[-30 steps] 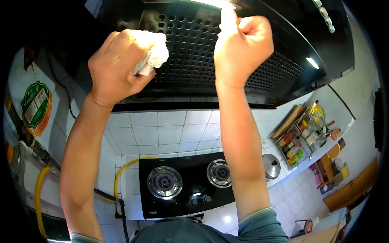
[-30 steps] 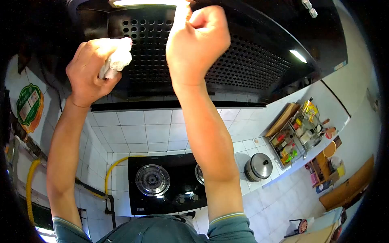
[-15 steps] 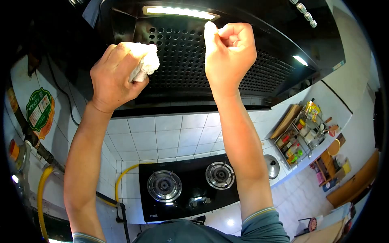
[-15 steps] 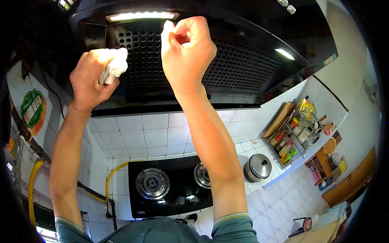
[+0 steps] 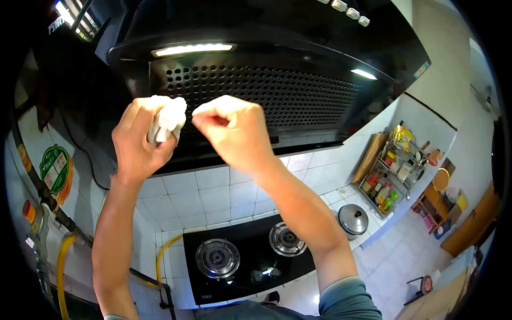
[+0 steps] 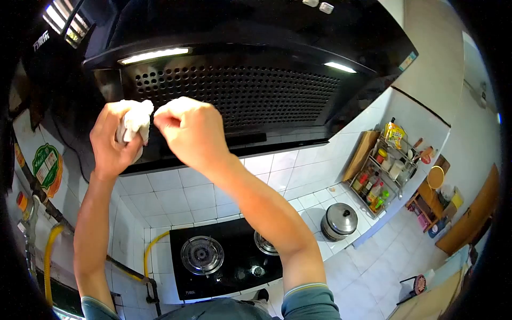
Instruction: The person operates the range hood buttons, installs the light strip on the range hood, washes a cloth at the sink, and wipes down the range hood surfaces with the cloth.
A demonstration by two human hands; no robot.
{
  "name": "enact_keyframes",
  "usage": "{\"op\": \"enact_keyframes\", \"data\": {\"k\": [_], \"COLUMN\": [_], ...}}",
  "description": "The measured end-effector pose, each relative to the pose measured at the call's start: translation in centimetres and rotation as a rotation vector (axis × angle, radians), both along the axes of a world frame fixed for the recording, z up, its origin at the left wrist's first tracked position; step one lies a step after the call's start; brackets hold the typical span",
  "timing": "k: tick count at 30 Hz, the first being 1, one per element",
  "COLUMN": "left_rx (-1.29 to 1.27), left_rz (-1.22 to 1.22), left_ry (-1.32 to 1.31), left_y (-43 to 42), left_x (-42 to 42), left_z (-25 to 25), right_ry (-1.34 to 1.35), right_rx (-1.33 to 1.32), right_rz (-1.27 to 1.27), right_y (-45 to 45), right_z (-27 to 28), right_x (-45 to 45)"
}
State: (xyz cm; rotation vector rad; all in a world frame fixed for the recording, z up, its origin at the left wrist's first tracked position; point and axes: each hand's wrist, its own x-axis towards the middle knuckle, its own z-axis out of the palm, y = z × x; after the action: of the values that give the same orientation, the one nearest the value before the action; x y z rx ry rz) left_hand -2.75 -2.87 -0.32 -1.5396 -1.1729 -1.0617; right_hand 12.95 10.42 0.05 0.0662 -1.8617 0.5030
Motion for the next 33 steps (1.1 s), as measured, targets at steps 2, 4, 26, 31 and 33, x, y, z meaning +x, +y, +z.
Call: {"op": "enact_keyframes", "data": {"k": [2,4,26,31,33], "left_rx": [-0.015,-0.023,0.002,0.014,0.024], "left_rz": [-0.026,-0.073,-0.286,-0.201,-0.2], "left_ry": [-0.014,-0.091,-0.64,-0.535,-0.55], "left_y": [0.0,0.0,0.4,1.0,1.1], "left_x": [0.5,0.8,6.8,7.2,7.6], "left_z": [-0.4,-0.8,-2.3,-2.3,-2.6], "right_ry": [0.015,-0.026,0.186,0.203,0.212], "right_rx": [-0.035,-0.039,0.571,0.629,0.609], "right_rz": [0.051,0.062,-0.504,-0.613,-0.609], "right_y": [-0.4,-0.8,4.7,7.2,7.2], "right_z": [-0.8,-1.3,9.5,9.7,9.7], "right_x": [-0.1,0.5,11.6,9.8,10.1]}}
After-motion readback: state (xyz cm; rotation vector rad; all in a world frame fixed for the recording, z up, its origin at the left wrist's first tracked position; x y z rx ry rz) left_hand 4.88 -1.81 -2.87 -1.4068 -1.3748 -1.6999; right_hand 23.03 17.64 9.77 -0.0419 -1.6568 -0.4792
